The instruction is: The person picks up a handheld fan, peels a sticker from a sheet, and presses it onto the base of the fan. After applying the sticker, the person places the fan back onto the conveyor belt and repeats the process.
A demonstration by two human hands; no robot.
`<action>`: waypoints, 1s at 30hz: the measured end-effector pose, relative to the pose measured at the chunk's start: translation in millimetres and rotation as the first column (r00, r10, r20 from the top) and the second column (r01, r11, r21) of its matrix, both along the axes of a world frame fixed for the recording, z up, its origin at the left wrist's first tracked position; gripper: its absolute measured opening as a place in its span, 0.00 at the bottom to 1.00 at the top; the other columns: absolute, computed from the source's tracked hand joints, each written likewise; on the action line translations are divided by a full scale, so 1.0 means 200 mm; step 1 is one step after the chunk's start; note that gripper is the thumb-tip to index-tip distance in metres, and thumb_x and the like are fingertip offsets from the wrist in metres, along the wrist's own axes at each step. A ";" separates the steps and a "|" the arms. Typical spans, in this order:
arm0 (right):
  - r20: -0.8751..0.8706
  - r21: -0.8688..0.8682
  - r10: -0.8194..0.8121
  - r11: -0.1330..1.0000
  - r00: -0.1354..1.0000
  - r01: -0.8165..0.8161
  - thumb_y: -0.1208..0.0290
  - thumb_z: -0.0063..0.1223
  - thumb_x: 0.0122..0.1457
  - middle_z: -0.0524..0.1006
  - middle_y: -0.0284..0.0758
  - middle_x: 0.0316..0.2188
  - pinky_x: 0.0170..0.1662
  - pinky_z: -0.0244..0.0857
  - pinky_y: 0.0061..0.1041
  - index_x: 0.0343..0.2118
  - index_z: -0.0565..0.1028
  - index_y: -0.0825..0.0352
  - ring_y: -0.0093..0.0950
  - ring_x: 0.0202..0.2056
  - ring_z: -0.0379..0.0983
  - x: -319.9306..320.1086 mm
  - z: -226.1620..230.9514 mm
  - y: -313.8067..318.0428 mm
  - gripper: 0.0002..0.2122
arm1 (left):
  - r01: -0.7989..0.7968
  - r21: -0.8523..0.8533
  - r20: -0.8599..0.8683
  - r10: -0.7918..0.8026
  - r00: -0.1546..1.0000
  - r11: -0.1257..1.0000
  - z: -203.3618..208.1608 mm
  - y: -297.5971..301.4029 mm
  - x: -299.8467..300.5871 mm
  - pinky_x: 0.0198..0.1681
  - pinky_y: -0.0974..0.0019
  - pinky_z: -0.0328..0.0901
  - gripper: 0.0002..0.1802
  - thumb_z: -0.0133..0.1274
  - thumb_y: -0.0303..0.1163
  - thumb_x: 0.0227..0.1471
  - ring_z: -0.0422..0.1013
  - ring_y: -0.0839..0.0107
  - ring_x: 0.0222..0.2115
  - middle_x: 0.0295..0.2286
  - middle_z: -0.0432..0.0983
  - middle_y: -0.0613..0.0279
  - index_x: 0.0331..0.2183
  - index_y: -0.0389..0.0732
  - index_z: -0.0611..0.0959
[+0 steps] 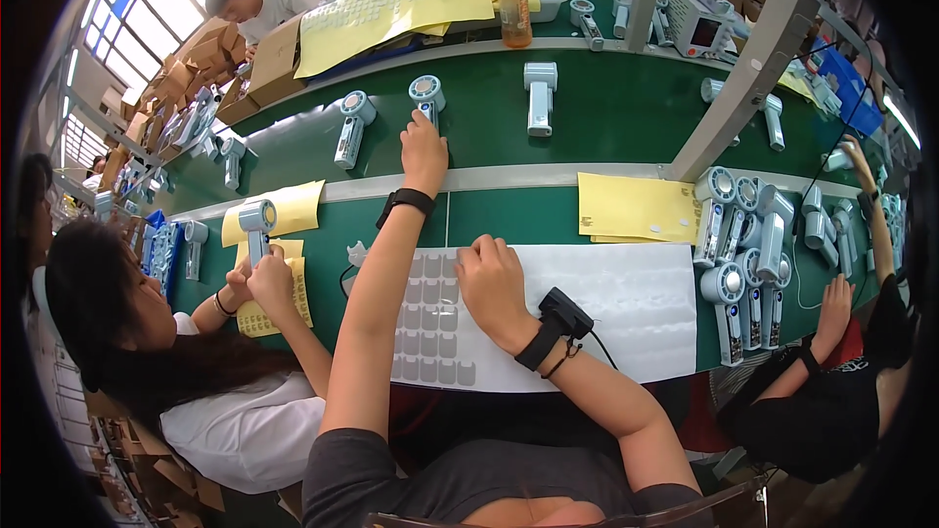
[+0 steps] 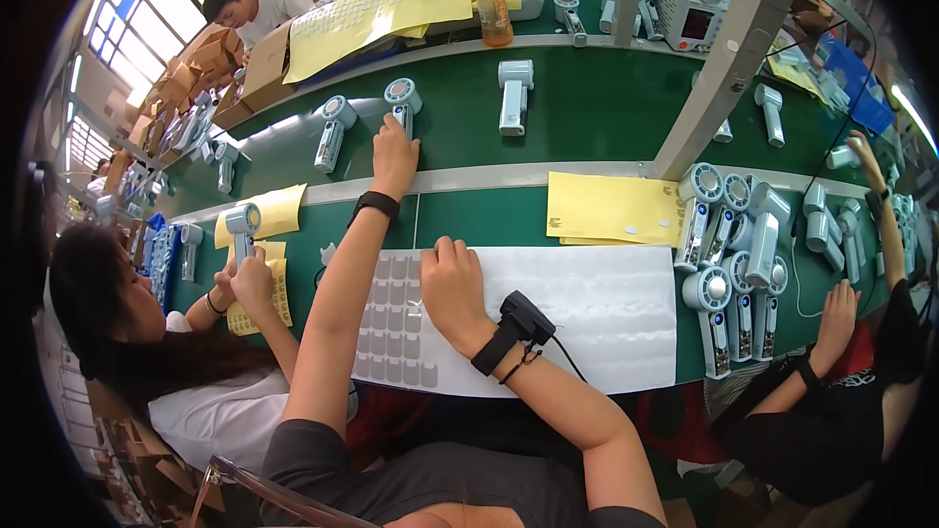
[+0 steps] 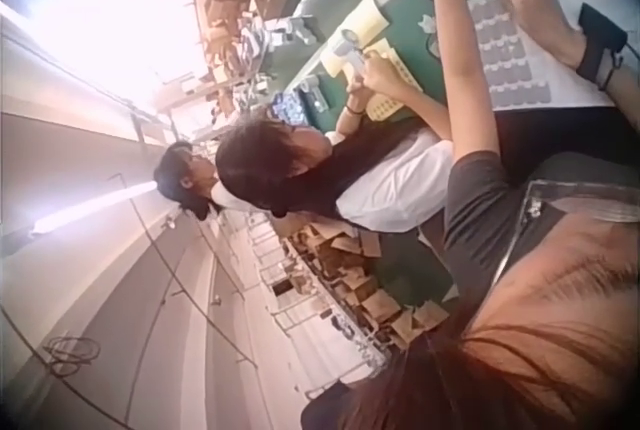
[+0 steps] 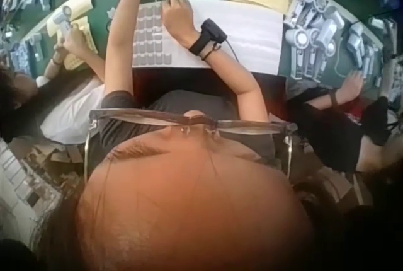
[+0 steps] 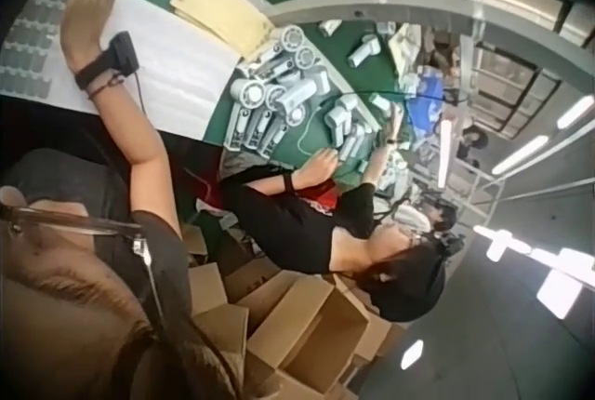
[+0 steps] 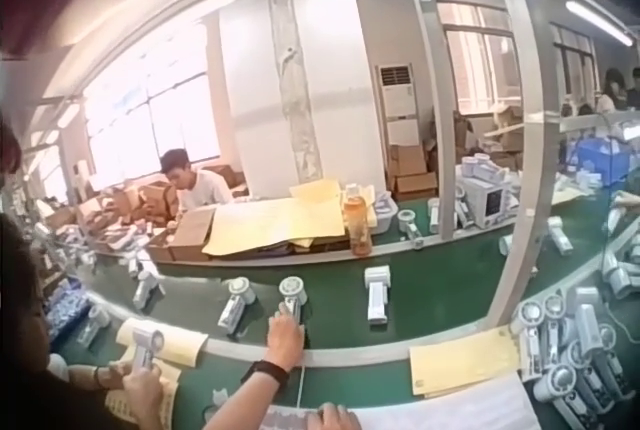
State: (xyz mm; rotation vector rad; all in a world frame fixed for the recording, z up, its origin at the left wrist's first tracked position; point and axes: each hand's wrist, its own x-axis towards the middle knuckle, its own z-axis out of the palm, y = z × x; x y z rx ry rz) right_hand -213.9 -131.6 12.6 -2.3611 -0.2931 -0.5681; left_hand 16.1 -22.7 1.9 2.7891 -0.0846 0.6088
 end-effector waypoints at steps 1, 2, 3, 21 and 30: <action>-0.002 -0.080 0.002 0.997 1.000 -0.002 0.74 0.60 0.48 0.70 0.34 0.29 0.38 0.61 0.32 0.28 0.76 0.66 0.33 0.34 0.68 0.00 0.00 -0.01 0.05 | 0.060 -0.016 0.001 -0.060 0.998 0.998 0.01 -0.01 0.01 0.39 0.54 0.68 0.34 0.62 0.33 0.44 0.70 0.47 0.37 0.37 0.72 0.46 0.51 0.33 0.68; -0.005 -0.158 0.004 0.987 1.000 -0.005 0.74 0.60 0.48 0.71 0.34 0.29 0.38 0.61 0.32 0.27 0.76 0.66 0.33 0.34 0.68 0.00 -0.01 -0.01 0.05 | 0.067 -0.018 0.004 -0.067 0.998 0.998 0.02 0.00 0.02 0.39 0.54 0.68 0.34 0.62 0.33 0.44 0.70 0.47 0.37 0.37 0.72 0.46 0.51 0.33 0.68; -0.002 -0.160 -0.001 0.987 1.000 0.001 0.74 0.60 0.48 0.71 0.34 0.29 0.38 0.61 0.32 0.27 0.76 0.66 0.33 0.34 0.68 0.01 0.00 -0.01 0.05 | 0.120 -0.063 0.153 -0.109 0.982 0.991 0.03 0.01 0.02 0.39 0.54 0.68 0.31 0.63 0.31 0.43 0.70 0.47 0.36 0.36 0.72 0.46 0.48 0.33 0.70; -0.225 0.927 0.289 0.359 0.930 0.113 0.83 0.59 0.53 0.77 0.28 0.31 0.40 0.66 0.15 0.32 0.74 0.67 0.17 0.33 0.72 -0.21 0.44 -0.79 0.06 | 0.620 -0.633 0.249 -0.636 0.730 0.464 0.37 -0.52 -0.82 0.31 0.77 0.66 0.27 0.69 0.21 0.35 0.70 0.80 0.32 0.37 0.76 0.64 0.41 0.39 0.78; -0.283 0.905 0.176 0.374 0.943 0.202 0.84 0.59 0.51 0.77 0.34 0.28 0.39 0.68 0.19 0.44 0.64 0.67 0.20 0.31 0.73 -0.22 0.57 -0.81 0.19 | 0.729 -0.553 0.323 -0.704 0.633 0.402 0.36 -0.62 -0.99 0.25 0.74 0.62 0.32 0.71 0.22 0.30 0.67 0.77 0.26 0.40 0.76 0.62 0.43 0.41 0.78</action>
